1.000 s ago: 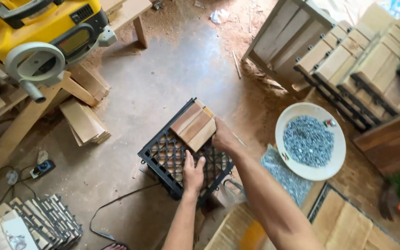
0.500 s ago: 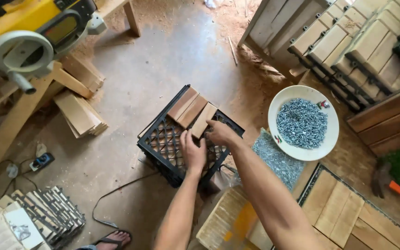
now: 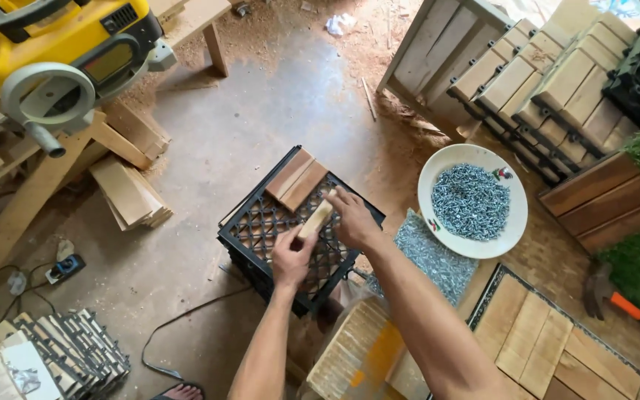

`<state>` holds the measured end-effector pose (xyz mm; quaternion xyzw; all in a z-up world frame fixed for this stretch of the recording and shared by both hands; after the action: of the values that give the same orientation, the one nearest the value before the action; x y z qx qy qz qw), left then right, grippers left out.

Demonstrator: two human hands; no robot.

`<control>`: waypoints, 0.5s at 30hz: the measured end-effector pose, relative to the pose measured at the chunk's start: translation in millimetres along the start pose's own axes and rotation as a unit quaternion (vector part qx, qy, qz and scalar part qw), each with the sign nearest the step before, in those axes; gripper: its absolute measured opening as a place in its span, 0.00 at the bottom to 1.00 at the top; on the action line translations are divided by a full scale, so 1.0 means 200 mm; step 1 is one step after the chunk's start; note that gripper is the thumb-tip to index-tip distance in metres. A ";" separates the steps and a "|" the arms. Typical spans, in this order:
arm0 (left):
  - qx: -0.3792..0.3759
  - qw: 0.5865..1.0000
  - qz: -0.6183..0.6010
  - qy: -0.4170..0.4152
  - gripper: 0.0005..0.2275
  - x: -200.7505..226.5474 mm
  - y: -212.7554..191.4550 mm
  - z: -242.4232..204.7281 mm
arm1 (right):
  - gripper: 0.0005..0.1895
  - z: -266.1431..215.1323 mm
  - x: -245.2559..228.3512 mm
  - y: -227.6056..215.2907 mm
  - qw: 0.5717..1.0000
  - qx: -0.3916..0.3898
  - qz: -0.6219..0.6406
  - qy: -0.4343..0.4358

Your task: Assembling wooden deck tiles by placing wood slats into a plastic grid and securing them with screws using a power drill.

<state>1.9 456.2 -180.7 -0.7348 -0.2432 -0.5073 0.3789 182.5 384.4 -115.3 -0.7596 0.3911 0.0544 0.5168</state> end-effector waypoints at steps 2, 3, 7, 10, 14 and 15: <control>-0.002 0.999 -0.024 -0.045 0.18 -0.09 -0.05 -0.03 | 0.38 0.03 0.01 0.01 0.995 0.033 -0.088 -0.030; -0.003 0.995 -0.048 -0.091 0.17 -0.16 -0.07 -0.06 | 0.32 0.02 0.00 0.03 0.981 0.066 -0.175 -0.060; 0.011 0.985 -0.099 -0.141 0.22 0.15 -0.23 -0.25 | 0.25 -0.31 -0.21 -0.14 0.976 0.082 -0.141 -0.143; 0.005 0.990 -0.108 -0.092 0.25 0.20 -0.23 -0.32 | 0.28 -0.77 -0.32 -0.35 0.975 0.089 -0.050 -0.196; -0.124 0.990 -0.052 0.033 0.14 0.69 -0.14 -0.63 | 0.29 -1.38 -0.15 -0.35 0.974 0.157 0.028 -0.161; -0.179 0.978 -0.042 0.098 0.10 0.89 -0.10 -0.72 | 0.28 -1.53 -0.08 -0.32 0.969 0.202 0.039 -0.139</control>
<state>-28.6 347.3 20.6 -0.7266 -0.1407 -0.6274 0.2422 114.7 149.5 81.1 -0.6084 0.3477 0.0998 0.7064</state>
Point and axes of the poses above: each hand's wrist, its own z-axis towards the middle knuckle, its own y-axis out of the palm, x = y × z, the point moved 4 cm from there along z, towards the middle knuckle, and after that the axes turned 9 degrees about -x, right-handed, at the moved point
